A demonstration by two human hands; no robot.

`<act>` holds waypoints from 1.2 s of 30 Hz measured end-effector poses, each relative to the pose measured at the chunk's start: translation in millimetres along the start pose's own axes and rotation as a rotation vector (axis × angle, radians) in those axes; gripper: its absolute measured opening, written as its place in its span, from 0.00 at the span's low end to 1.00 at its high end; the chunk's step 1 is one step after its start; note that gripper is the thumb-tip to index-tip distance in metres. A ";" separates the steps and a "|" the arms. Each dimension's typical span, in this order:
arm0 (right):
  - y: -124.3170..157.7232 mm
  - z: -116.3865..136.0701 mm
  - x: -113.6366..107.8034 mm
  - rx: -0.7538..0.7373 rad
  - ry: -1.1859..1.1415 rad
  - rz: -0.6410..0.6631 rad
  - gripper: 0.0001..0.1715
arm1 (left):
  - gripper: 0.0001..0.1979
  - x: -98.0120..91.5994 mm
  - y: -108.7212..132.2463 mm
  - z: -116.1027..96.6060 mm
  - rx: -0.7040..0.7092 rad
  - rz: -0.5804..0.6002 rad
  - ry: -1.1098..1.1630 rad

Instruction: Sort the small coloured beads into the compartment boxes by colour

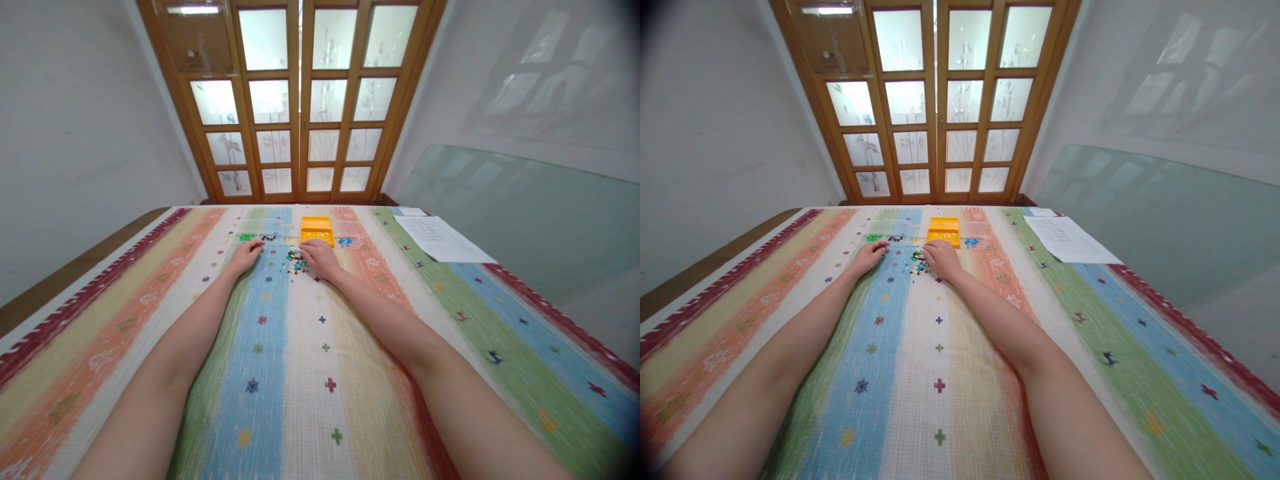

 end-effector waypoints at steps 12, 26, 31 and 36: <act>5.6 -42.8 -3.5 0.191 0.105 -0.045 0.23 | 0.16 2.2 4.7 -13.9 0.058 0.038 -0.095; 11.3 58.4 23.4 -0.293 -0.154 0.320 0.16 | 0.16 6.3 6.1 -17.4 0.088 0.080 -0.199; 14.4 65.0 27.4 -0.341 -0.183 0.360 0.19 | 0.17 6.6 6.1 -19.5 0.090 0.087 -0.211; 15.3 68.2 30.5 -0.341 -0.192 0.382 0.20 | 0.16 6.0 6.9 -22.4 0.101 0.091 -0.226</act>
Point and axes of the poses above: each hand's wrist, its own y-axis away from the middle knuckle, its own x-axis out of the palm, z = x × y, the point moved 10 cm from there along -y, towards the middle knuckle, and after that the axes turned 5 degrees about -z, right-handed, at the moved point
